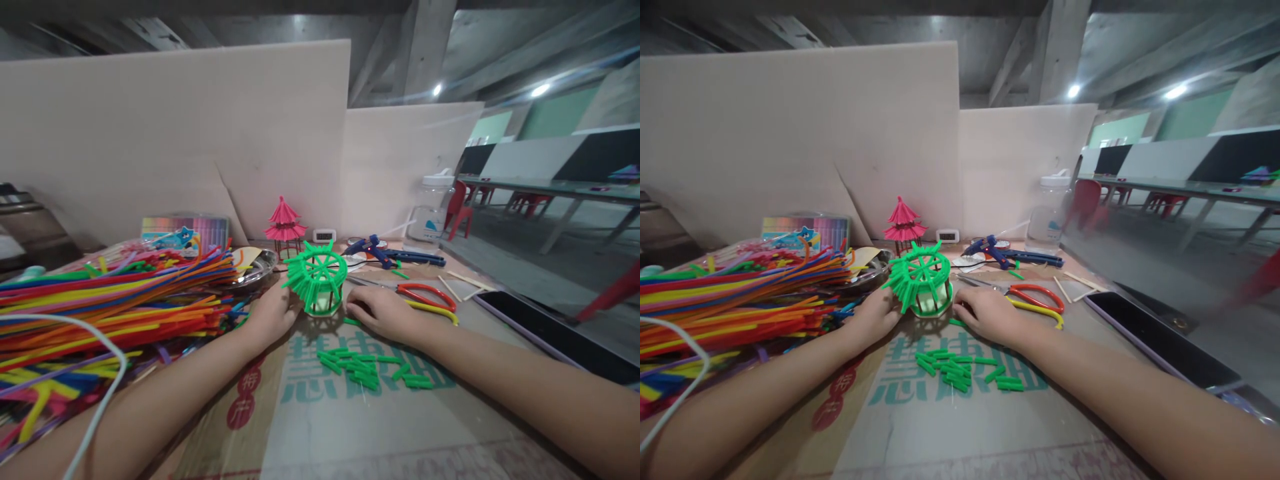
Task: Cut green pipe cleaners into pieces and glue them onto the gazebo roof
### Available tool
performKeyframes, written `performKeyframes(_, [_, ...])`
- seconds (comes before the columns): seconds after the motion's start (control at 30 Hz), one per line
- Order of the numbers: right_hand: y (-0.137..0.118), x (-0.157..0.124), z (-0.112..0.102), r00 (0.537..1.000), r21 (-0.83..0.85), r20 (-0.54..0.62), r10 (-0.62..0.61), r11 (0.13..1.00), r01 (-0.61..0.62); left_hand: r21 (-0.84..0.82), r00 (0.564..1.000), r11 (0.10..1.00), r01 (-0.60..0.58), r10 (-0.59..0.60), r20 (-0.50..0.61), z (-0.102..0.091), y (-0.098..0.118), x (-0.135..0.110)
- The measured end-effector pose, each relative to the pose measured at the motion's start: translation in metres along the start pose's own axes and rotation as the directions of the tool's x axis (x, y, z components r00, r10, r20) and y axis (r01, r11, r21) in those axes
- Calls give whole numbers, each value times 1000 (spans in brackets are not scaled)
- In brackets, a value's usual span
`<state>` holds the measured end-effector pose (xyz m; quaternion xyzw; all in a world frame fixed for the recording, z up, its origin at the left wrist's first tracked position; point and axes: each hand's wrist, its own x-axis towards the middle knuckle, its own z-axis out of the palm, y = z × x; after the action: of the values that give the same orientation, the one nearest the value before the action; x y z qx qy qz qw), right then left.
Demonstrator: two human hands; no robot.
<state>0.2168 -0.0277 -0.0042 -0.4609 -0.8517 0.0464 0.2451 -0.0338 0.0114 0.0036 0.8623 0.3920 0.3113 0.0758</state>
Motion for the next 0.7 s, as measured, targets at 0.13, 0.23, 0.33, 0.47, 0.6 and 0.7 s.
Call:
performKeyframes(0.13, [0, 0, 0, 1000, 6, -4, -13, 1000, 13, 9, 1000, 1000, -14, 14, 5, 0, -1, -1])
performKeyframes(0.23, [0, 0, 0, 1000, 14, 5, -10, 1000, 10, 11, 1000, 1000, -12, 12, 13, -1, 1, -1])
performKeyframes(0.33, [0, 0, -1, 1000, 5, 9, -4, 1000, 4, -5, 1000, 1000, -4, 4, 22, -1, 3, 0])
performKeyframes(0.47, [0, 0, 0, 1000, -7, 13, -7, 1000, 7, -23, 1000, 1000, 3, -2, 22, 1, 0, -1])
performKeyframes(0.6, [1, 2, -3, 1000, -72, -13, -27, 997, 26, -38, 999, 998, 45, -43, 30, 5, -5, -2])
performKeyframes(0.7, [9, 6, -13, 995, -156, -98, 25, 987, -40, -37, 995, 995, 89, -88, 46, 5, -4, -2])
